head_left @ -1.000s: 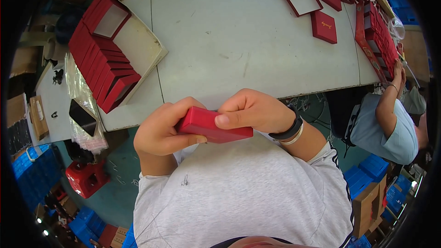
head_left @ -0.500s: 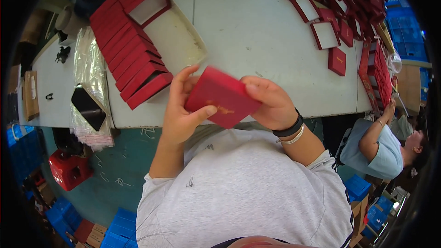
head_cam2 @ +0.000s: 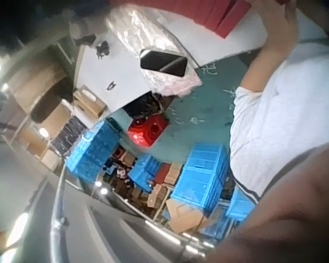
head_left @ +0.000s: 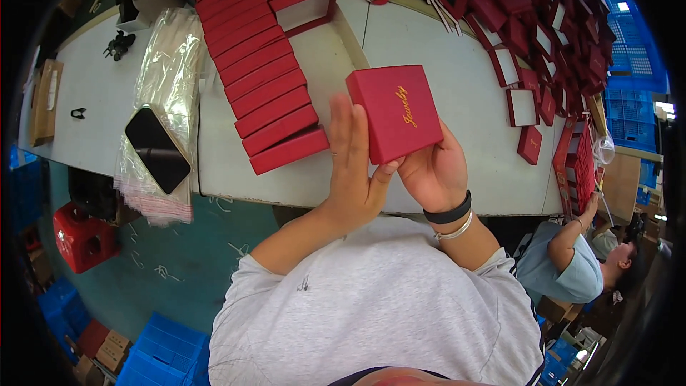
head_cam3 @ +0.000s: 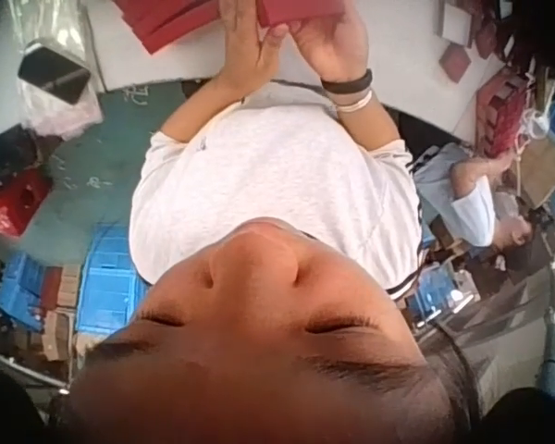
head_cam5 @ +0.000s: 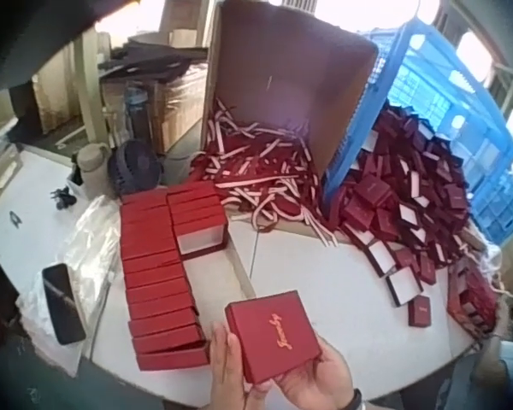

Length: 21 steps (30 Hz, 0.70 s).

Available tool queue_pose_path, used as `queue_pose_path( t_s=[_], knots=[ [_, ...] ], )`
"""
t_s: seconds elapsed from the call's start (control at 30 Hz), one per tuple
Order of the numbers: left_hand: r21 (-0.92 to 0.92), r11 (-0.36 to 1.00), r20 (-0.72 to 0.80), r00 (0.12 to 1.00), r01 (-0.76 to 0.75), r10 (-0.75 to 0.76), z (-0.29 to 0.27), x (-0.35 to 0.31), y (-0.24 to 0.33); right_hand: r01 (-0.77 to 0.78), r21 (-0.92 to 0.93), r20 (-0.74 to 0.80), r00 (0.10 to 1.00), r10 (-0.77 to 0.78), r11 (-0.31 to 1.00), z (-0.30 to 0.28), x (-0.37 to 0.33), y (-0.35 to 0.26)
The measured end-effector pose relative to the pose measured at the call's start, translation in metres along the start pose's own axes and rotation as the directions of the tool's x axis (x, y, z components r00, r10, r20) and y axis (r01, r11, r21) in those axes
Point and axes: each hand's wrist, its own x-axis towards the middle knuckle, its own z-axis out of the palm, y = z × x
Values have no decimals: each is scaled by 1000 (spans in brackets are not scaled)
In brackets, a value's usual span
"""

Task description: The recorder is inserting red ribbons into small red jewelry boxes at a packaging workstation.

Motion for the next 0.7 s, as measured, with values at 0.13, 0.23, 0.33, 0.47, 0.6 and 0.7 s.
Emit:
queue_pose_path(
  t_s=[0.13,0.23,0.33,0.47,0.6,0.7],
  knots=[
    [-72,995,-58,996,-68,64,4,-1,-3,97,-44,-78,992,-100,994,-5,-7,8],
    [-39,986,-119,981,-161,155,4,-2,-4,110,17,-79,991,-108,994,-10,-10,10],
    [-1,963,-137,954,-268,265,2,-3,-10,128,-24,-84,988,-130,991,-11,-10,6],
    [-156,953,-147,961,-259,236,2,-1,-10,177,-73,-54,982,-181,982,-2,-8,-5],
    [-181,981,-18,998,-66,63,-8,13,3,130,-86,36,991,-127,988,-2,-7,-4],
    [-160,985,92,992,-68,84,-16,16,5,113,7,83,990,-113,994,-6,-7,-6]
  ],
)
